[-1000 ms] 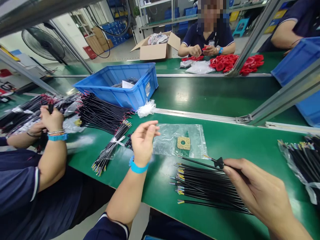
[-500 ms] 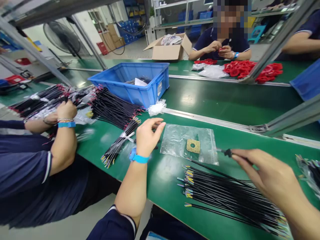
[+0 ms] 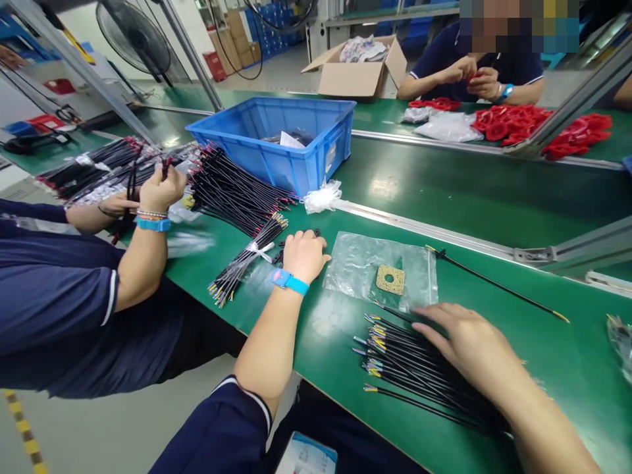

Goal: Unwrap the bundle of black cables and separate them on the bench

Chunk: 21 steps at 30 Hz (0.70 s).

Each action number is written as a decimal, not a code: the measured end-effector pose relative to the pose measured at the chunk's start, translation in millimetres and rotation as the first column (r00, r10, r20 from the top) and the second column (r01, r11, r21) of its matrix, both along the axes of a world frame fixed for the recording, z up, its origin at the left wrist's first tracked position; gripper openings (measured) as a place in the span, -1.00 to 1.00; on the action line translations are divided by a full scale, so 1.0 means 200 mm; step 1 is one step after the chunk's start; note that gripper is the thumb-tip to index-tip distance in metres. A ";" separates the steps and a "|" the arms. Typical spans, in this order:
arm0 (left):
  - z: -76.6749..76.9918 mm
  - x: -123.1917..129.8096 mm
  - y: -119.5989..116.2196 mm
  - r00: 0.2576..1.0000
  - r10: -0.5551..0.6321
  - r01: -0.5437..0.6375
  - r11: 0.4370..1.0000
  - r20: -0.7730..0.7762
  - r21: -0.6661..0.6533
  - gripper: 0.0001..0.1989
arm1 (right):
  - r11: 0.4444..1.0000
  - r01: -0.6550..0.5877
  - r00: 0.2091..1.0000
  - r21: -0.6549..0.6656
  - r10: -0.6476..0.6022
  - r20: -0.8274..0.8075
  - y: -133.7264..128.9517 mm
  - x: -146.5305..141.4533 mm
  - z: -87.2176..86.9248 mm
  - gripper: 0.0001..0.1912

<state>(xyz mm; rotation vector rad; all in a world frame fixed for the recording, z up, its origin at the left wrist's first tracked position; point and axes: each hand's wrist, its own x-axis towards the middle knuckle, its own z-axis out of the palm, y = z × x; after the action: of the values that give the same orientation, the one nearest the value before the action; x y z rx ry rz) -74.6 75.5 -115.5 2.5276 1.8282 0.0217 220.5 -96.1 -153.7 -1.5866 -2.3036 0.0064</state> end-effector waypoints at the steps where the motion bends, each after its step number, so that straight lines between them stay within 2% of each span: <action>1: -0.01 0.01 0.00 1.000 0.001 -0.001 1.000 0.020 0.016 -0.71 | 1.000 0.005 1.000 0.006 -0.005 -0.004 -0.01 -0.03 -0.02 -0.55; 3: -0.01 0.04 0.00 0.993 -0.044 0.039 0.998 0.110 0.044 -0.70 | 1.000 0.013 1.000 0.028 -0.012 -0.026 -0.01 -0.06 -0.05 -0.54; 4: 0.00 0.06 -0.01 0.979 -0.104 0.097 0.994 0.178 0.048 -0.72 | 0.999 0.018 0.999 0.043 -0.016 -0.043 -0.01 -0.07 -0.05 -0.55; 7: 0.01 0.11 -0.05 0.849 -0.363 0.379 0.925 0.383 0.037 -0.80 | 0.992 0.051 0.994 0.112 -0.040 -0.104 -0.01 -0.07 -0.03 -0.64; 8: 0.02 0.12 -0.06 0.812 -0.414 0.436 0.899 0.411 0.042 -0.80 | 0.988 0.072 0.991 0.140 -0.056 -0.119 -0.02 -0.07 -0.01 -0.67; 9: 0.02 0.13 -0.06 0.806 -0.428 0.447 0.893 0.409 0.054 -0.78 | 0.980 0.097 0.989 0.172 -0.075 -0.129 -0.02 -0.06 0.00 -0.69; 11: 0.03 0.10 -0.05 0.877 -0.338 0.323 0.941 0.342 0.100 -0.76 | 0.960 0.150 0.984 0.238 -0.120 -0.135 -0.01 -0.05 0.01 -0.72; 13: 0.03 0.06 -0.02 0.957 -0.133 0.094 0.983 0.259 0.155 -0.77 | 0.937 0.190 0.979 0.294 -0.159 -0.127 0.00 -0.04 0.00 -0.74; 15: 0.02 0.01 0.02 0.979 0.051 -0.086 0.981 0.200 0.172 -0.76 | 0.922 0.207 0.977 0.328 -0.179 -0.112 0.02 -0.03 -0.02 -0.76; 16: 0.02 0.00 0.04 0.979 0.107 -0.137 0.977 0.176 0.166 -0.75 | 0.919 0.205 0.978 0.335 -0.180 -0.104 0.03 -0.03 -0.03 -0.75; 18: 0.01 -0.02 0.05 0.981 0.139 -0.158 0.978 0.138 0.136 -0.75 | 0.922 0.191 0.981 0.336 -0.171 -0.088 0.04 -0.03 -0.05 -0.74; 21: 0.00 0.01 0.05 0.988 0.114 -0.123 0.989 0.100 0.087 -0.77 | 0.937 0.166 0.986 0.309 -0.156 -0.058 0.05 -0.03 -0.07 -0.74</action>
<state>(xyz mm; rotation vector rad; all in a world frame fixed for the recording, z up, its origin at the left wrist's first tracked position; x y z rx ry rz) -73.6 85.5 -116.4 2.4254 1.9813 0.2300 214.7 -86.5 -168.0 -1.5868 -2.0214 -0.3531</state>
